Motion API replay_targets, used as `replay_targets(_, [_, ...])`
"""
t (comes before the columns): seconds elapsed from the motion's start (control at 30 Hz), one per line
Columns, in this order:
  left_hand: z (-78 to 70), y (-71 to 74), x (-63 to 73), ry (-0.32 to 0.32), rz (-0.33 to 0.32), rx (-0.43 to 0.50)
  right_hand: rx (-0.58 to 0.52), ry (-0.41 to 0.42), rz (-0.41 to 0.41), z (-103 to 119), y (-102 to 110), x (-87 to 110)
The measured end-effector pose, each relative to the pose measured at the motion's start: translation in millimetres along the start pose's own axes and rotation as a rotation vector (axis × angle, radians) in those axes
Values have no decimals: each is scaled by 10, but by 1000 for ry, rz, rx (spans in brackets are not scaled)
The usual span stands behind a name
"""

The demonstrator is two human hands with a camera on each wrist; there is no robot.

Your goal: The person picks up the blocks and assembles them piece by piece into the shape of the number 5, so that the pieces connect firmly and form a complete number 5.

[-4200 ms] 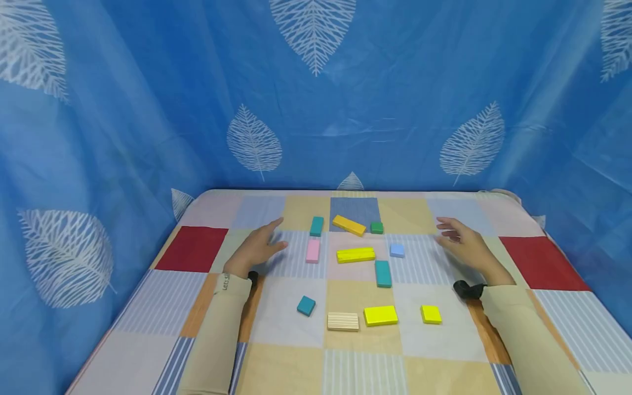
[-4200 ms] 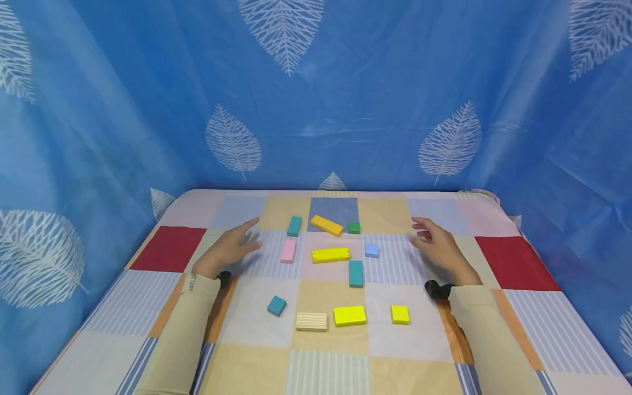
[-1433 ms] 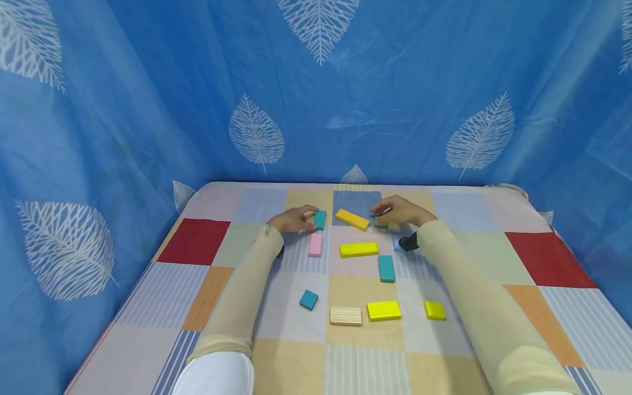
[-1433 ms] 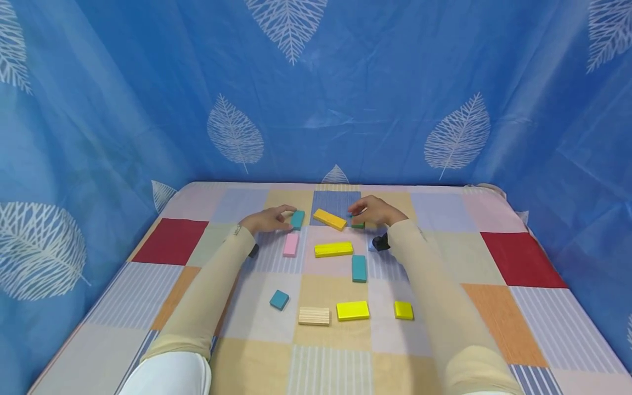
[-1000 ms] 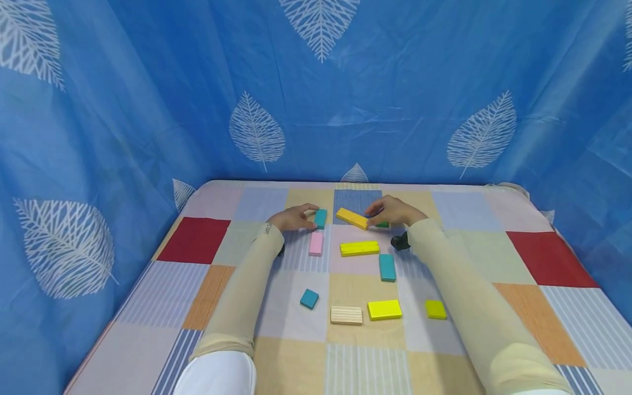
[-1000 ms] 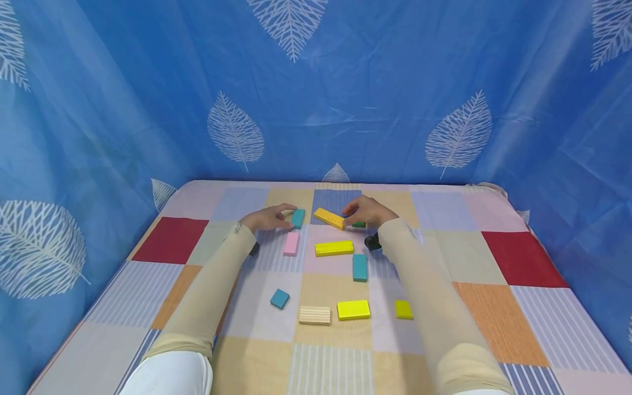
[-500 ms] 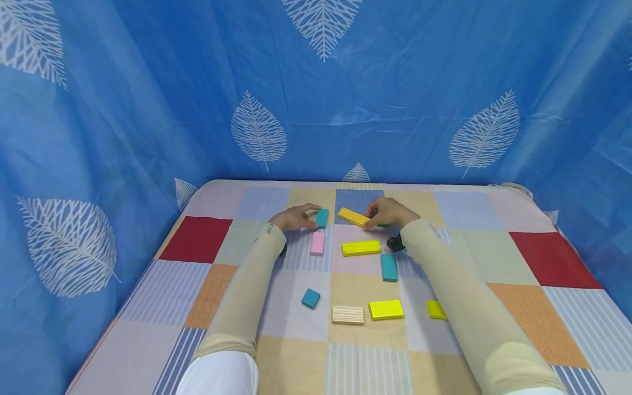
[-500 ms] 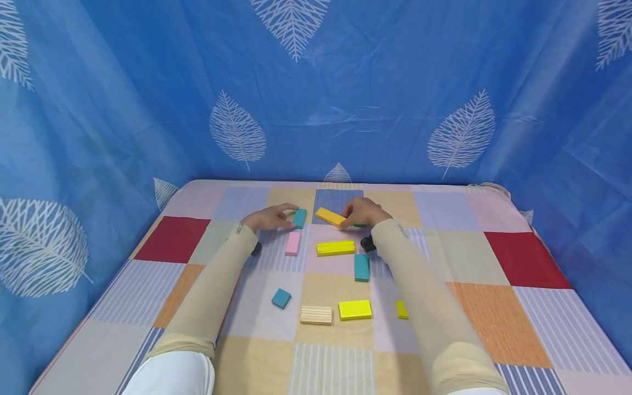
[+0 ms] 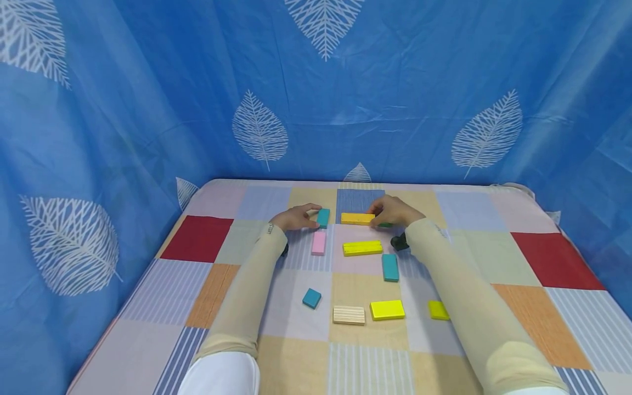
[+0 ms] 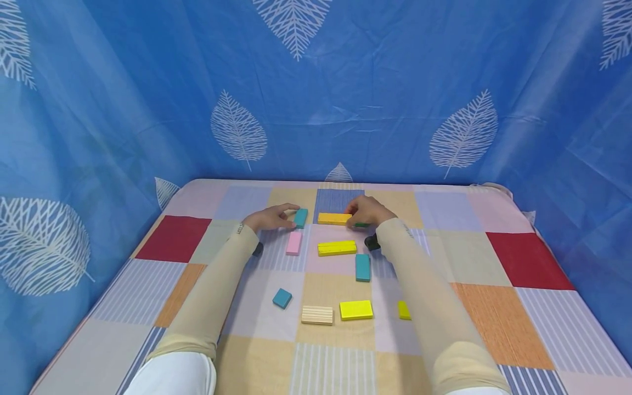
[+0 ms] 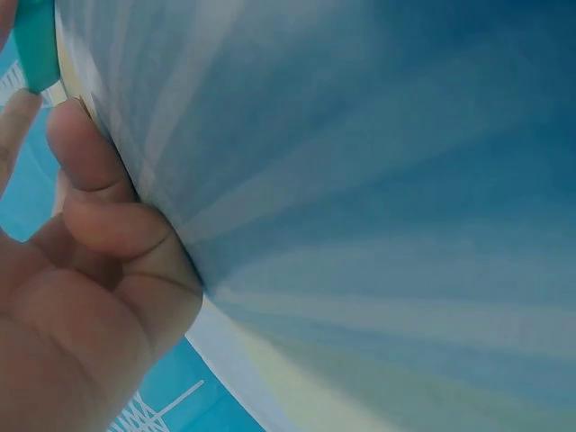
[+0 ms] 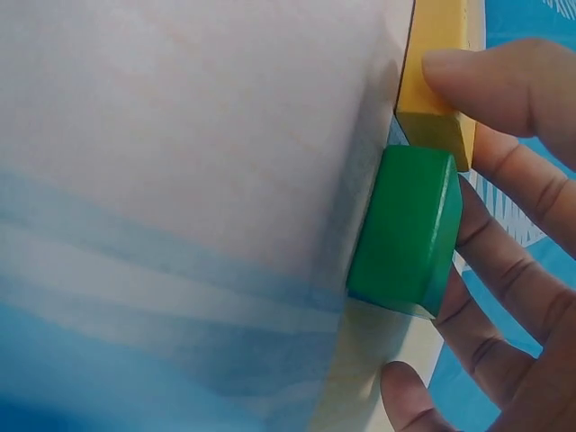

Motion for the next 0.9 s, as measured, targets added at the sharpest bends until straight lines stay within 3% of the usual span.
replay_targets(0.47, [13,4,19,-48,4,44,-44,7,-3,-8,-13,45])
replay_targets(0.7, [31,32,-40,-8,-5,52,-50,17,-2,-36,-20,52])
replay_targets(0.9, [4,58,-61,-12,16,27,-52,-7,-21,-118,-1,48])
Point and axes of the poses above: each hand's wrist, its own x-axis away from the middle knuckle, its own y-axis out of the back of the hand, z = x × y, the point moved 4 cm from there along -x, towards the middle knuckle, and after that the axes turned 13 degrees about x, right-handed, at the moved point
